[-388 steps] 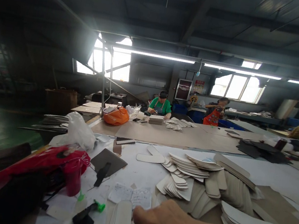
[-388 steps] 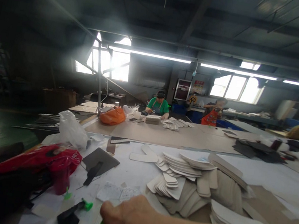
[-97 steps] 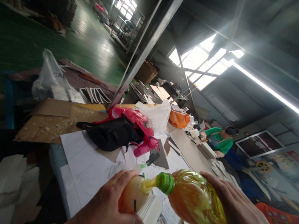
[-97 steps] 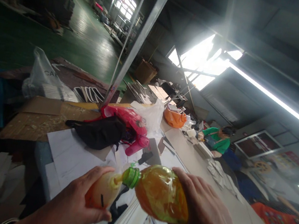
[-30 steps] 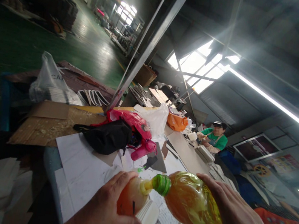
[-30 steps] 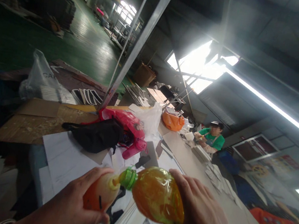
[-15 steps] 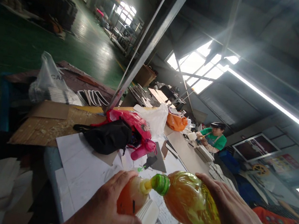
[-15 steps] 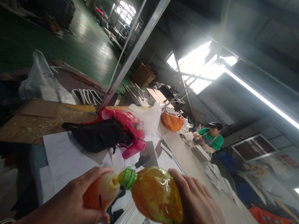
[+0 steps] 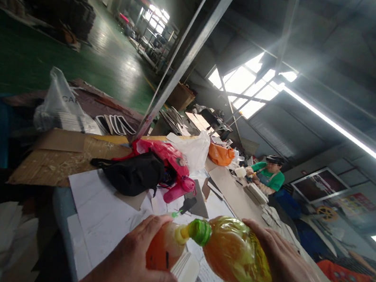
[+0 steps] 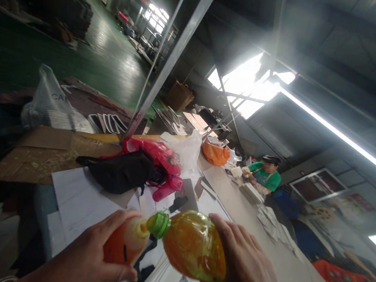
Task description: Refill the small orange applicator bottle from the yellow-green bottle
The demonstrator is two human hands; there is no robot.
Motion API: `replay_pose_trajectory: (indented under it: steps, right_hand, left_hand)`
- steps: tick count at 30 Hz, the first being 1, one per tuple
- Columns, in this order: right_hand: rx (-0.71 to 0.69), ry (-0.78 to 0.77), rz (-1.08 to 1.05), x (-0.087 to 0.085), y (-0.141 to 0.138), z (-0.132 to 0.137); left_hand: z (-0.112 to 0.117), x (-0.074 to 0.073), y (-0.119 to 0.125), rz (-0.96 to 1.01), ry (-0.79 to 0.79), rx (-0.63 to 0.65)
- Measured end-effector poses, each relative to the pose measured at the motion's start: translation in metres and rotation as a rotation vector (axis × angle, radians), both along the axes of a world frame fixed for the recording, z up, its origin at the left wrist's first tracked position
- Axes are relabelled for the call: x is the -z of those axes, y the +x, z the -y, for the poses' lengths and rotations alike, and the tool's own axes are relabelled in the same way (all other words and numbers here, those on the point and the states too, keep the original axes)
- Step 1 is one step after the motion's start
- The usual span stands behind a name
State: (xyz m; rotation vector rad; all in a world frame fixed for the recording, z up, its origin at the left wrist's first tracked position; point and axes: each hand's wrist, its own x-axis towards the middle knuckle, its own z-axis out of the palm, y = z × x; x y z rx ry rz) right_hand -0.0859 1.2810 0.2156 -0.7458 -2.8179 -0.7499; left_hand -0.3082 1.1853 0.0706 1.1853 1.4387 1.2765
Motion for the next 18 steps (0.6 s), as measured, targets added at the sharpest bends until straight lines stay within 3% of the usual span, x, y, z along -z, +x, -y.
replay_pose_trajectory:
  steps: [8, 18]
  right_hand:
    - [0.045, -0.082, -0.020, 0.009, 0.011, -0.003]
    - [0.052, -0.141, -0.078, 0.022, 0.016, -0.005]
  left_hand:
    - [-0.002, 0.000, 0.002, 0.005, 0.006, -0.006]
    - [0.000, -0.012, 0.001, 0.076, -0.002, -0.027]
